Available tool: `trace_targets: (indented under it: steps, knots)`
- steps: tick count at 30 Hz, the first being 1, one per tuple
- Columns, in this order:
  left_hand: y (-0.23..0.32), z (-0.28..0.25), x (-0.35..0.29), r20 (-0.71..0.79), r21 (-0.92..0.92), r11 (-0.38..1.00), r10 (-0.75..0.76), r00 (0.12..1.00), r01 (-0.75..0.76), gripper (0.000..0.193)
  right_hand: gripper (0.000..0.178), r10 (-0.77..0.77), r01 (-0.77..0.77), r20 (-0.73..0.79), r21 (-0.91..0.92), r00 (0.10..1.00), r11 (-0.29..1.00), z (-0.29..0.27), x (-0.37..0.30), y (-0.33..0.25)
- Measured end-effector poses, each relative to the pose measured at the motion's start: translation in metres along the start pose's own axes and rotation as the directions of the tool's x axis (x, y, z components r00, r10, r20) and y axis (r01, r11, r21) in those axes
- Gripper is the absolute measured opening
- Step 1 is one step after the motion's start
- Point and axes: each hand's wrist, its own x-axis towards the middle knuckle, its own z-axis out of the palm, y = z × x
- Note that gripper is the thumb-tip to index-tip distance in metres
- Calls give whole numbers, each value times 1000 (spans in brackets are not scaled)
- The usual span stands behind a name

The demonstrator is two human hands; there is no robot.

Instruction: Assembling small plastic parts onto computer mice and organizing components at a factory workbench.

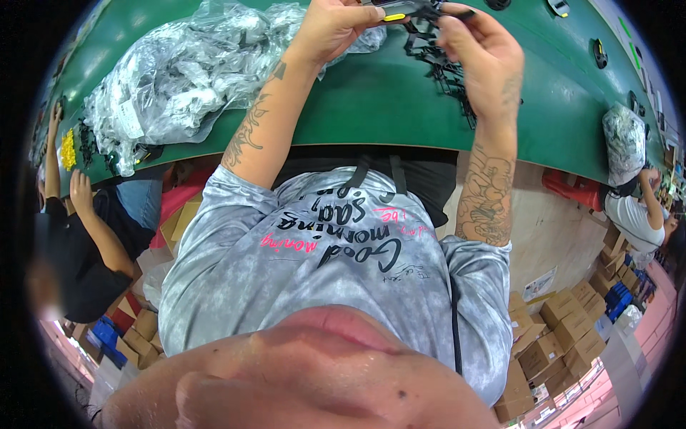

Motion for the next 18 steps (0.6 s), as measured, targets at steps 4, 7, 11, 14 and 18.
trace_targets:
  steps: [4, 7, 11, 14, 18]
  knots:
    - [3, 2, -10, 33, 150, 987, -55, 998, 50, 76, 34, 98, -114, -61, -372, 993, 921, 21, 13, 1]
    - [-2, 6, -11, 43, 146, 988, -59, 997, 52, 72, 19, 11, -81, -191, -366, 982, 927, 41, 6, -4]
    - [-9, 3, -10, 26, 236, 972, -25, 999, 18, 63, 21, -228, 66, -190, -613, 955, 788, 48, 1, -12]
    - [-15, 8, -10, 20, 257, 966, 33, 999, -38, 61, 32, -458, 168, -149, -797, 877, 580, 43, 8, 6]
    - [-19, 9, -12, 62, 129, 991, 14, 998, -22, 57, 65, -219, 119, -102, -586, 970, 802, 31, 10, 9]
